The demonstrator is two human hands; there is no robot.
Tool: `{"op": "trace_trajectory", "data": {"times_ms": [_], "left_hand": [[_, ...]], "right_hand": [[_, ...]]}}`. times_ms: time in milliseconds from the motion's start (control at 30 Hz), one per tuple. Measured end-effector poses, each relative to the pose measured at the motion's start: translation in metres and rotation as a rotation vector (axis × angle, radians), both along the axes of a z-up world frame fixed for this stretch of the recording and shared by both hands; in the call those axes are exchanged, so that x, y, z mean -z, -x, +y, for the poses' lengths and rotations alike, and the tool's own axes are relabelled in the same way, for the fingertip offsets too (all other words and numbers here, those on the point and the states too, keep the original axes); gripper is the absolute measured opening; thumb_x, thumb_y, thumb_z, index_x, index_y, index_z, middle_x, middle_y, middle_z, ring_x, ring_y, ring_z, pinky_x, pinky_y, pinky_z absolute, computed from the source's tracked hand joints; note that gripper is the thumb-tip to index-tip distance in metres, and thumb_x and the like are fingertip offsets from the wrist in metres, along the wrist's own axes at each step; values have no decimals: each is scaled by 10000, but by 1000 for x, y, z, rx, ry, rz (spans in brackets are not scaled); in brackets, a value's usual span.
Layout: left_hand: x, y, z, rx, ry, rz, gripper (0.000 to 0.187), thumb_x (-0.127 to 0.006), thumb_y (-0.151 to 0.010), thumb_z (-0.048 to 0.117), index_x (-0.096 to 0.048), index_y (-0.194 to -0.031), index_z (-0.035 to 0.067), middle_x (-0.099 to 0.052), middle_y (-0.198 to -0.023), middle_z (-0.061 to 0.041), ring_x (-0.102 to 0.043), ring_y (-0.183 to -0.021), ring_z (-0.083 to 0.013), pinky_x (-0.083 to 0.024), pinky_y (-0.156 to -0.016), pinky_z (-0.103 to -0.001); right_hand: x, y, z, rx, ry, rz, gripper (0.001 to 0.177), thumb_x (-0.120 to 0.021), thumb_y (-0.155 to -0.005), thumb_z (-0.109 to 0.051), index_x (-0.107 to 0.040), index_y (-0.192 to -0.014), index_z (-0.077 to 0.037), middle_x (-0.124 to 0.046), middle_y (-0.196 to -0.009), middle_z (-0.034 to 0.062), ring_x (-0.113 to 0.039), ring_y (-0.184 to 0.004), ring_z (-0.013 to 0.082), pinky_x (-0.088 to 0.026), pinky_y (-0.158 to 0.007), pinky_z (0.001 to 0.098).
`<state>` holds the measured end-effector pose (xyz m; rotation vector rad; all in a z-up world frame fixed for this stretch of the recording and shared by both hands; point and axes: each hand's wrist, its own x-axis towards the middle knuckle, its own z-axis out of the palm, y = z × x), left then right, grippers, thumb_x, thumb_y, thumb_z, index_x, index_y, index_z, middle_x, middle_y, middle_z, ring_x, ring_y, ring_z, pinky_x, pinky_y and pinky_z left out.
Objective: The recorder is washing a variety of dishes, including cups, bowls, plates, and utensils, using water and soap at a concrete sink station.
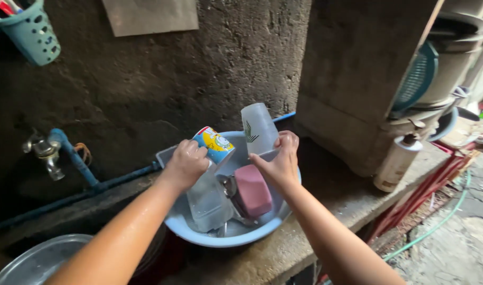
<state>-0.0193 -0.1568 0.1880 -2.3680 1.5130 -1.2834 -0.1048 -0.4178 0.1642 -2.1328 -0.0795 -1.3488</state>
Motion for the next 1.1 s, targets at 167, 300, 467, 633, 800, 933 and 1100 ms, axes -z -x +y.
{"op": "trace_trajectory", "data": {"times_ms": [167, 300, 467, 633, 800, 933, 1100], "left_hand": [[-2, -10, -14, -19, -116, -31, 144, -646, -738, 107, -684, -604, 144, -627, -763, -65, -633, -822, -280, -490, -760, -428], [6, -11, -22, 17, 75, 78, 167, -685, -729, 85, -772, -709, 226, -640, -752, -68, -639, -796, -302, -495, -724, -462], [52, -53, -45, -524, 438, 1108, 326, -852, -673, 438, -795, -833, 160, -787, -848, -104, -761, -814, -292, -573, -743, -423], [124, -107, -53, -483, 560, 1119, 543, -821, -687, 611, -797, -927, 124, -788, -904, -132, -751, -828, -305, -569, -753, -432], [106, -87, -60, -552, 641, 1256, 612, -726, -770, 691, -802, -1011, 133, -758, -987, -144, -715, -951, -329, -543, -866, -452], [168, -148, -56, -414, 741, 1449, 525, -452, -953, 513, -780, -1073, 122, -816, -1061, -125, -744, -1063, -309, -513, -983, -456], [135, -111, -47, -639, 638, 1397, 593, -408, -1043, 507, -791, -1172, 73, -687, -1296, -198, -617, -1261, -380, -447, -1093, -475]], "right_hand": [[-15, 31, 5, 47, -74, 186, 647, -912, -633, -277, -420, -972, -30, -478, -1157, 197, -522, -1089, 386, -487, -875, 472], [-16, 47, 1, 88, 45, 189, 607, -925, -604, -281, -486, -942, -31, -487, -1216, 223, -547, -1063, 413, -500, -878, 476], [-1, 53, 4, 56, 232, 391, 612, -925, -573, -337, -554, -970, -54, -506, -1306, 258, -605, -1016, 427, -514, -861, 492], [6, 54, 17, 147, 345, 606, 635, -844, -640, -438, -548, -1106, -125, -579, -1151, 169, -609, -1030, 387, -460, -853, 519], [19, 49, 16, 159, 350, 640, 645, -796, -698, -485, -544, -1182, -143, -610, -1104, 138, -623, -1021, 360, -436, -866, 509], [23, 43, 13, 159, 360, 624, 645, -785, -705, -494, -548, -1189, -140, -621, -1094, 135, -624, -1020, 359, -438, -862, 511], [8, 38, 18, 189, 395, 697, 653, -776, -699, -526, -564, -1156, -111, -633, -1133, 130, -629, -1069, 342, -482, -878, 477]]}}
